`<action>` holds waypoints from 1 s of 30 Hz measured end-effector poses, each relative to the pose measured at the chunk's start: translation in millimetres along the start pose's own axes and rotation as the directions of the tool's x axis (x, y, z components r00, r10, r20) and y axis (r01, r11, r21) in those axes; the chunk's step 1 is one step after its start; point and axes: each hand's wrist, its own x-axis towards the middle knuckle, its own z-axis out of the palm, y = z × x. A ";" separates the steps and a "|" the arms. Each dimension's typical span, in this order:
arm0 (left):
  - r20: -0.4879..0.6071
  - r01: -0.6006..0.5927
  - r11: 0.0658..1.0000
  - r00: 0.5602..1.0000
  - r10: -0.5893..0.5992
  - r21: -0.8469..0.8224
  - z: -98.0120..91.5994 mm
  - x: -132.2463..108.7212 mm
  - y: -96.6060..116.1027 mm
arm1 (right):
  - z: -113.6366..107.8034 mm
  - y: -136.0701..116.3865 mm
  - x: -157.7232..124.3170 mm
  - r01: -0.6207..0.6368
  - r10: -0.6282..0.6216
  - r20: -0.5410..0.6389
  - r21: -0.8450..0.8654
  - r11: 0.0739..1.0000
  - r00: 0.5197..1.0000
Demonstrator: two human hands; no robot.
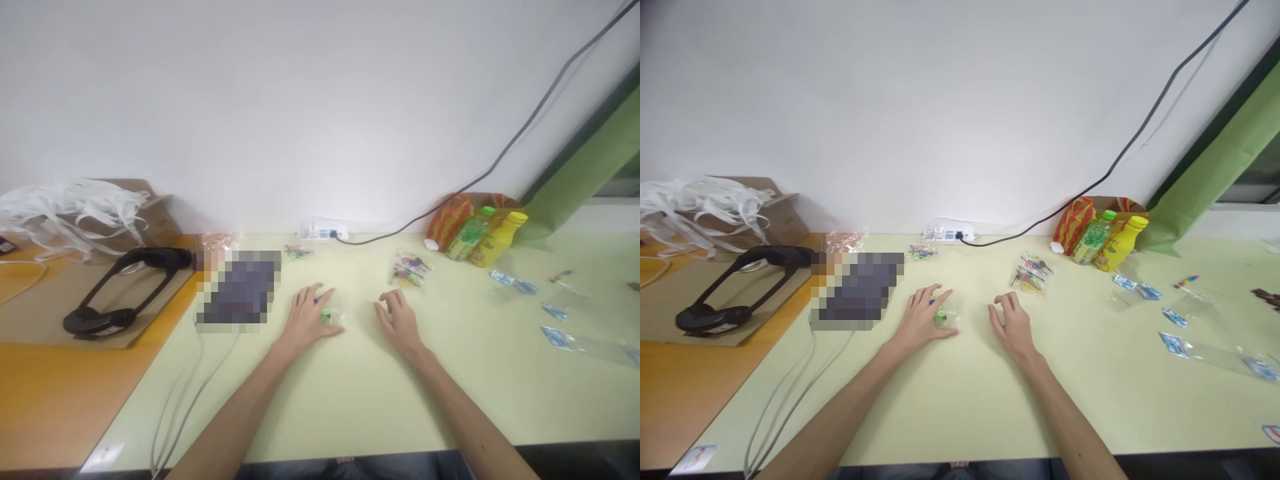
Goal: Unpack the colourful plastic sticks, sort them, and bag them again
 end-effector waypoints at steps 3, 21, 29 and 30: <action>0.031 -0.065 0.997 0.997 0.066 -0.034 2.8 -3.0 1.3 | 3.9 -17.0 -3.0 0.098 -0.104 0.117 0.056 0.994 0.988; 0.009 -0.069 0.984 0.997 0.072 -0.167 4.4 -2.8 0.8 | 19.8 -26.0 -0.4 0.159 -0.167 0.316 0.049 0.986 0.934; -0.032 -0.046 0.976 0.999 0.040 -0.213 -1.0 -10.3 -1.8 | 27.3 -16.9 1.3 0.145 -0.155 0.329 0.056 0.988 0.931; -0.034 -0.039 0.971 0.999 0.031 -0.236 -1.7 -10.2 -3.2 | 28.0 -15.4 4.2 0.130 -0.148 0.329 0.074 0.989 0.933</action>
